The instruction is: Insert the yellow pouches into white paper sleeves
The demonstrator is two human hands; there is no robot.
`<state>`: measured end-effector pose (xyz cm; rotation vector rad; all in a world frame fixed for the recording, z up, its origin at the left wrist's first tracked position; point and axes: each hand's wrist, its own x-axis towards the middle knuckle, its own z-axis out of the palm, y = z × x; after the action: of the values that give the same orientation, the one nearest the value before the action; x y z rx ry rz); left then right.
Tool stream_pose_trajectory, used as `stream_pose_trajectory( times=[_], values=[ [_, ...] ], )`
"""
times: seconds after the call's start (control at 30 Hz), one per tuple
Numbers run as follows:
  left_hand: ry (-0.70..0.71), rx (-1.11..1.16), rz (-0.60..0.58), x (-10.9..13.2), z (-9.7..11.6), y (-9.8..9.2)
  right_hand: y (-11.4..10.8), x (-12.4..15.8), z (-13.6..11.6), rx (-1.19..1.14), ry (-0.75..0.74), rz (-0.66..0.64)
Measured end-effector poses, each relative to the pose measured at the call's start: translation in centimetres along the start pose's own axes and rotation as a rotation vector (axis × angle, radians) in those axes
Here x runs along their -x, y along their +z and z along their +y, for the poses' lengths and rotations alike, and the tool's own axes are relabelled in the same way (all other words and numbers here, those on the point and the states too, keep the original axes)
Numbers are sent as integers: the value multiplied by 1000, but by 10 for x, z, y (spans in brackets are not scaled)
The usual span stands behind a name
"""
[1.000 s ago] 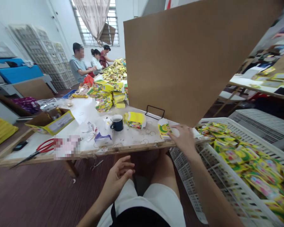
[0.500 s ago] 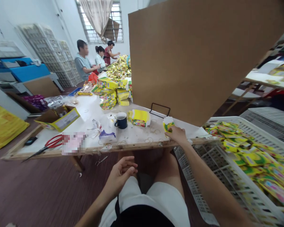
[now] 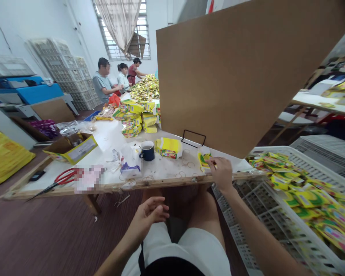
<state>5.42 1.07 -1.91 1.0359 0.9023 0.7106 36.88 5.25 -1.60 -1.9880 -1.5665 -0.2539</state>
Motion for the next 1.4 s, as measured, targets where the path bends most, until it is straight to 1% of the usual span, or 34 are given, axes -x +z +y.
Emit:
stream_pose_trajectory(
  times=[0.03,0.07,0.1,0.13,0.17,0.2,0.23,0.27,0.33,0.4,0.5,0.53,0.6,0.7,0.8,0.9,1.03,1.1,1.17,1.23,1.3,1.33,1.37,1.4],
  values=[
    [-30,44,0,0,0,1,-8,14,-15,-57,-22,72],
    [-61,102,-10,1,0,2,-16,32,-34,-191,-77,183],
    [-92,173,-25,1,0,4,-22,51,-54,-356,-174,240],
    [-121,254,-46,1,0,5,-26,71,-76,-505,-284,197],
    [-144,340,-65,2,1,6,-28,91,-97,-629,-404,94],
    [-154,422,-83,2,1,7,-29,108,-116,-736,-492,13],
    [-150,493,-96,2,1,8,-28,122,-132,-812,-517,-55],
    [-136,548,-103,2,2,8,-25,133,-145,-872,-522,-81],
    [-84,601,-100,2,2,7,-21,143,-158,-935,-481,-83],
    [-22,590,-70,2,3,5,-20,143,-161,-951,-454,-72],
    [40,499,-14,5,4,5,-25,135,-156,-1010,-458,-111],
    [46,458,-17,7,5,5,-26,132,-154,-1029,-438,-123],
    [36,385,-65,11,7,8,-27,127,-150,-1021,-348,-121],
    [-24,332,-115,15,8,14,-24,119,-145,-911,-225,-127],
    [-81,345,-99,16,7,15,-21,114,-141,-862,-205,-139],
    [-144,408,-121,14,6,13,-21,112,-141,-879,-201,-125],
    [-255,497,-137,14,8,10,-21,113,-143,-871,-199,-223],
    [-286,503,-130,13,9,9,-20,114,-141,-873,-204,-274],
    [-257,465,-93,12,10,7,-19,116,-138,-901,-214,-287],
    [-189,395,-28,10,10,4,-16,119,-135,-941,-183,-228],
    [-124,342,-7,7,10,3,-12,122,-134,-965,-70,-126],
    [-95,330,-19,6,10,3,-10,124,-134,-990,6,-111],
    [-67,327,-36,6,9,4,-7,126,-135,-1044,73,-148],
    [-36,328,-51,6,8,5,-5,127,-136,-1127,127,-233]
  ],
)
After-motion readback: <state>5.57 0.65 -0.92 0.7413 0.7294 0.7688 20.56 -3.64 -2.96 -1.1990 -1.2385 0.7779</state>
